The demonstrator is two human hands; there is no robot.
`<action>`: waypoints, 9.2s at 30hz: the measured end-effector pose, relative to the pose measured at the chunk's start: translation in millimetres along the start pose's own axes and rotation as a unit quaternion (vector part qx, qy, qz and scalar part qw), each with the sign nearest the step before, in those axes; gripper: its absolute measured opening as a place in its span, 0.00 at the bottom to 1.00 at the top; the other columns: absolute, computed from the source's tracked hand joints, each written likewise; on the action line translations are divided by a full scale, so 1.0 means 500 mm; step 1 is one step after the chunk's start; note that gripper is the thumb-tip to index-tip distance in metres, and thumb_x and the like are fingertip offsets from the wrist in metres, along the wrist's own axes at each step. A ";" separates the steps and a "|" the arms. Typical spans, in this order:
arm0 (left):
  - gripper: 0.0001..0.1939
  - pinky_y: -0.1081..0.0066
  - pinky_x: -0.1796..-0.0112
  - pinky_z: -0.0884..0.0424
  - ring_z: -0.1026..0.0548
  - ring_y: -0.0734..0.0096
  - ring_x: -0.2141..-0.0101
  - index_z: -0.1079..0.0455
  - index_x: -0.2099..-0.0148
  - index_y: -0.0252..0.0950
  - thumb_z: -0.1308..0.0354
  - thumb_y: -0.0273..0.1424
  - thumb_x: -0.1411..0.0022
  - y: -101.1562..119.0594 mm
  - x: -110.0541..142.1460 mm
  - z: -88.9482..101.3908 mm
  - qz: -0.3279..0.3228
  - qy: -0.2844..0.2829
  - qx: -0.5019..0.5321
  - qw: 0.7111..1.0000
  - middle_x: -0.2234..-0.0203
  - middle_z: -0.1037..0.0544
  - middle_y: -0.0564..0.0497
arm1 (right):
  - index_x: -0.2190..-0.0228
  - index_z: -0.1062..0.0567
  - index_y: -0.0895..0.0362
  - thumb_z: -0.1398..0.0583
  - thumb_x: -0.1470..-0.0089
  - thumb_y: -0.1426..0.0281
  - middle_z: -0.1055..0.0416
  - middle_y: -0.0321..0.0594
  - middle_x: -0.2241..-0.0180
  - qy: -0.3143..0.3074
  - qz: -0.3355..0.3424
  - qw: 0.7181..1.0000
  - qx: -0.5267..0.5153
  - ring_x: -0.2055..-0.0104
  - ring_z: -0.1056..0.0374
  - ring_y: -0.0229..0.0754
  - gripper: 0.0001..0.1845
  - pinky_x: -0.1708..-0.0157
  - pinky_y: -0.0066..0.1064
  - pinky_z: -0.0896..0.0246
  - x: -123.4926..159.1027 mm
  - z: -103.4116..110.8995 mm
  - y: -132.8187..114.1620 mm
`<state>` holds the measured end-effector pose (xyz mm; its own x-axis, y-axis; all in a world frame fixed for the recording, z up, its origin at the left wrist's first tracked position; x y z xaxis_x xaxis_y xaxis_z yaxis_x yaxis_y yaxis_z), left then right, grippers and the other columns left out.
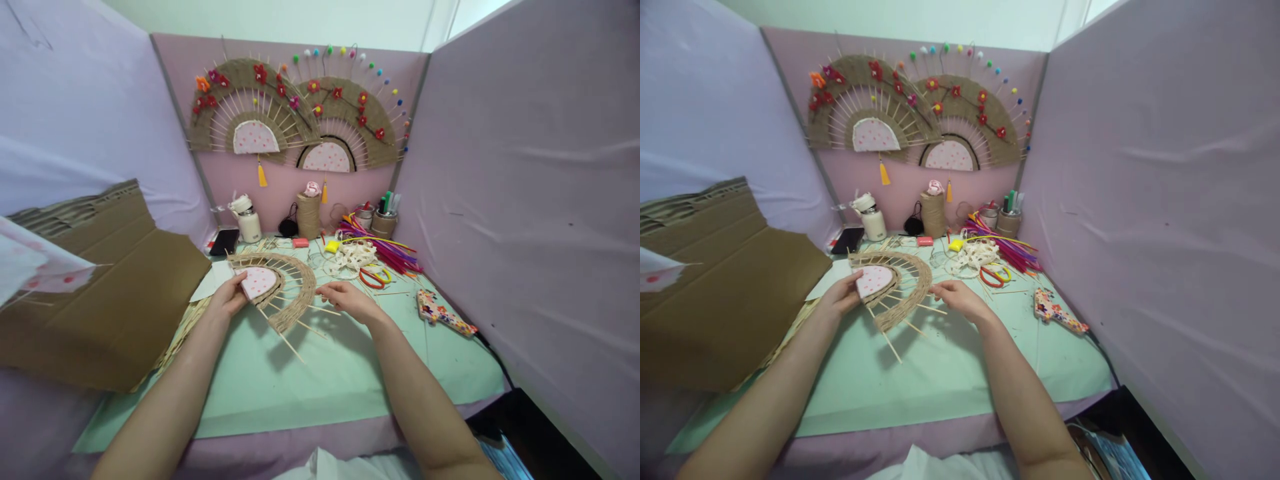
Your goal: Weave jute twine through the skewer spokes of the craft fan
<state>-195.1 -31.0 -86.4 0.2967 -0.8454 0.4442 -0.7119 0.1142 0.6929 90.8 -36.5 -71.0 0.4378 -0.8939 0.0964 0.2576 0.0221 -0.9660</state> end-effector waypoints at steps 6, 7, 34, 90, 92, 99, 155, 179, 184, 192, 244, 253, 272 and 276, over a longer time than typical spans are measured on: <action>0.24 0.58 0.62 0.21 0.19 0.55 0.65 0.40 0.40 0.23 0.51 0.19 0.39 -0.038 0.048 -0.032 0.057 -0.086 -0.038 0.994 0.64 0.19 0.36 | 0.66 0.22 0.58 0.41 0.48 0.55 0.30 0.37 0.71 -0.009 -0.004 1.000 -0.009 0.74 0.44 0.33 0.20 0.75 0.26 0.47 -0.001 0.001 0.002; 0.25 0.57 0.62 0.22 0.20 0.53 0.63 0.41 0.39 0.22 0.50 0.21 0.39 -0.047 0.063 -0.039 0.082 -0.114 -0.048 0.989 0.64 0.19 0.35 | 0.66 0.22 0.58 0.41 0.48 0.54 0.31 0.37 0.71 -0.014 -0.002 1.000 -0.009 0.75 0.45 0.33 0.20 0.75 0.26 0.48 -0.001 0.001 0.002; 0.25 0.70 0.59 0.22 0.26 0.56 0.50 0.38 0.39 0.25 0.50 0.19 0.40 -0.096 0.116 -0.052 0.054 -0.214 -0.048 0.974 0.51 0.24 0.37 | 0.64 0.20 0.57 0.34 0.56 0.54 0.34 0.36 0.72 -0.001 -0.008 0.956 -0.294 0.72 0.42 0.32 0.22 0.73 0.24 0.47 0.022 -0.016 0.039; 0.20 0.69 0.61 0.20 0.23 0.53 0.54 0.30 0.49 0.27 0.44 0.16 0.44 -0.140 0.080 -0.038 0.029 -0.153 -0.059 0.986 0.50 0.25 0.36 | 0.72 0.23 0.55 0.40 0.44 0.68 0.28 0.40 0.72 0.137 0.222 0.922 0.287 0.66 0.35 0.42 0.07 0.63 0.33 0.43 0.031 -0.055 0.049; 0.19 0.70 0.61 0.21 0.23 0.53 0.53 0.29 0.50 0.25 0.45 0.15 0.44 -0.138 0.080 -0.038 0.029 -0.149 -0.054 0.987 0.49 0.25 0.36 | 0.71 0.23 0.55 0.40 0.44 0.69 0.28 0.40 0.72 0.134 0.231 0.919 0.289 0.66 0.35 0.42 0.06 0.63 0.33 0.43 0.031 -0.055 0.050; 0.24 0.72 0.63 0.20 0.23 0.55 0.54 0.33 0.44 0.27 0.46 0.15 0.43 -0.128 0.081 -0.039 0.037 -0.140 -0.043 0.989 0.51 0.24 0.37 | 0.67 0.24 0.55 0.42 0.43 0.71 0.30 0.40 0.71 0.133 0.257 0.908 0.302 0.65 0.37 0.43 0.06 0.62 0.33 0.43 0.037 -0.054 0.042; 0.15 0.68 0.62 0.22 0.20 0.63 0.64 0.29 0.53 0.22 0.50 0.21 0.41 -0.142 0.118 -0.061 0.095 -0.143 -0.066 0.983 0.62 0.20 0.37 | 0.73 0.29 0.55 0.43 0.50 0.74 0.30 0.36 0.72 0.162 0.251 0.926 0.230 0.70 0.36 0.39 0.03 0.68 0.29 0.43 0.033 -0.047 0.046; 0.17 0.67 0.48 0.30 0.23 0.66 0.55 0.29 0.52 0.29 0.45 0.16 0.45 -0.242 0.197 -0.051 0.181 -0.216 -0.015 0.959 0.55 0.22 0.42 | 0.71 0.29 0.54 0.43 0.46 0.74 0.30 0.38 0.70 0.153 0.243 0.924 0.254 0.65 0.36 0.42 0.04 0.64 0.32 0.42 0.077 -0.056 0.070; 0.15 0.68 0.49 0.29 0.23 0.66 0.57 0.27 0.54 0.29 0.45 0.16 0.44 -0.239 0.198 -0.050 0.165 -0.231 -0.031 0.958 0.56 0.21 0.41 | 0.69 0.27 0.55 0.43 0.46 0.74 0.29 0.39 0.69 0.150 0.249 0.929 0.230 0.65 0.35 0.41 0.05 0.63 0.32 0.41 0.080 -0.056 0.070; 0.18 0.67 0.46 0.32 0.23 0.65 0.55 0.29 0.51 0.27 0.45 0.17 0.44 -0.237 0.193 -0.045 0.157 -0.243 -0.015 0.957 0.54 0.22 0.41 | 0.62 0.28 0.55 0.42 0.47 0.71 0.27 0.38 0.69 0.173 0.206 0.949 0.164 0.69 0.34 0.39 0.09 0.69 0.30 0.40 0.080 -0.053 0.074; 0.18 0.64 0.45 0.33 0.27 0.61 0.49 0.28 0.50 0.31 0.42 0.19 0.44 -0.227 0.212 -0.051 0.125 -0.245 -0.059 0.960 0.50 0.25 0.42 | 0.65 0.24 0.56 0.40 0.47 0.69 0.28 0.39 0.67 0.225 0.188 0.956 -0.016 0.66 0.31 0.38 0.08 0.66 0.29 0.33 0.099 -0.054 0.066; 0.17 0.66 0.60 0.27 0.21 0.60 0.62 0.28 0.59 0.31 0.44 0.41 0.40 -0.186 0.249 0.011 0.222 -0.244 -0.335 0.883 0.63 0.20 0.41 | 0.65 0.23 0.58 0.40 0.50 0.72 0.25 0.39 0.70 0.155 0.133 0.978 0.044 0.69 0.30 0.38 0.09 0.66 0.29 0.35 0.096 -0.051 0.110; 0.04 0.62 0.60 0.35 0.31 0.56 0.61 0.32 0.62 0.34 0.46 0.27 0.41 -0.256 0.239 -0.099 -0.358 -0.153 -0.823 0.413 0.64 0.29 0.43 | 0.60 0.26 0.56 0.42 0.48 0.77 0.25 0.38 0.66 0.117 0.143 0.964 0.190 0.64 0.31 0.39 0.13 0.59 0.32 0.38 0.105 -0.071 0.122; 0.07 0.62 0.60 0.34 0.31 0.59 0.62 0.33 0.63 0.33 0.52 0.23 0.38 -0.265 0.233 -0.089 -0.357 -0.166 -0.821 0.414 0.66 0.28 0.43 | 0.60 0.26 0.56 0.42 0.48 0.78 0.25 0.39 0.66 0.114 0.142 0.962 0.204 0.63 0.31 0.40 0.13 0.58 0.33 0.37 0.108 -0.073 0.115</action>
<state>-37.7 -121.4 -101.2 -0.2390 -0.9636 -0.1194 0.9545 -0.2557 0.1532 98.0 -99.7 -129.9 0.3527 -0.8995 -0.2578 0.4918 0.4126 -0.7668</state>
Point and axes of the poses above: each hand's wrist, its own x-axis away from the middle knuckle, its own z-axis out of the back of the hand, y = z × x, the point moved 2 cm from there along -x, towards the middle knuckle
